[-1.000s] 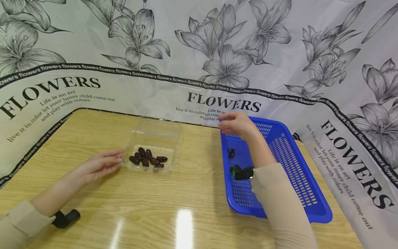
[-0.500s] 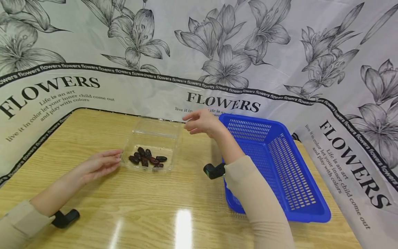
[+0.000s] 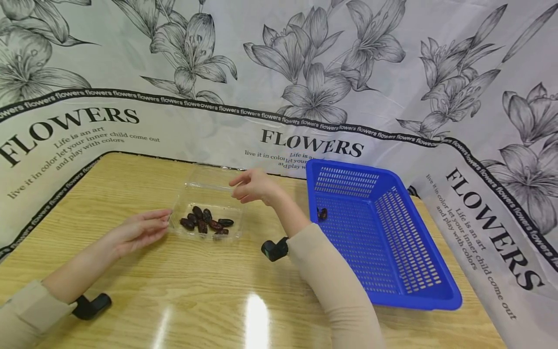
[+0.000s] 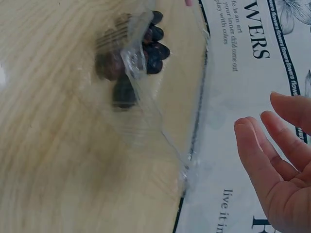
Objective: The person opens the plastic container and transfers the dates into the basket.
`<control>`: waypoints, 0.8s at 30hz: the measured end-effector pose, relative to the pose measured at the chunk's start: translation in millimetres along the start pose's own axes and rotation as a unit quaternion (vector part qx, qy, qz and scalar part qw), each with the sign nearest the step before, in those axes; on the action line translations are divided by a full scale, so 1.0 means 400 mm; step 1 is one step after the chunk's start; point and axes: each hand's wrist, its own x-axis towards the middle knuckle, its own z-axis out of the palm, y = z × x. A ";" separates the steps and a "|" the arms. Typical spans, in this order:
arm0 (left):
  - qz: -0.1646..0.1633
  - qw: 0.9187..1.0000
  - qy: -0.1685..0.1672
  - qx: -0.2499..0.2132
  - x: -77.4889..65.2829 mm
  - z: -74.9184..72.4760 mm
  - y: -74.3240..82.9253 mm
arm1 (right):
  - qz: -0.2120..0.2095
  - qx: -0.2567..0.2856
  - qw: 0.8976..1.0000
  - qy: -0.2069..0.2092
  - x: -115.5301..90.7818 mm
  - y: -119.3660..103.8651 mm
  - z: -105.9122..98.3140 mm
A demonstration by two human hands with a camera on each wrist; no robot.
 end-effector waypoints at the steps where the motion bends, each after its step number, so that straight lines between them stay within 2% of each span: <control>1: 0.001 1.000 0.000 -0.001 0.001 0.000 0.000 | 0.001 0.002 1.000 -0.003 0.005 0.004 0.007; 8: 0.004 1.000 0.000 -0.001 0.002 -0.001 -0.001 | 0.019 0.005 1.000 -0.004 0.044 0.039 0.062; 13: 0.004 1.000 0.003 -0.002 0.002 -0.003 -0.002 | 0.007 -0.024 1.000 -0.007 0.060 0.059 0.089; 20: 0.007 1.000 -0.003 0.001 0.005 -0.002 -0.002 | -0.004 -0.122 0.992 -0.010 0.074 0.069 0.118; 22: 0.007 1.000 -0.003 0.003 0.006 -0.002 -0.003 | 0.002 -0.168 0.986 -0.009 0.075 0.064 0.129; 24: 0.007 1.000 -0.003 0.004 0.006 -0.003 -0.003 | 0.007 -0.230 0.973 -0.005 0.078 0.060 0.140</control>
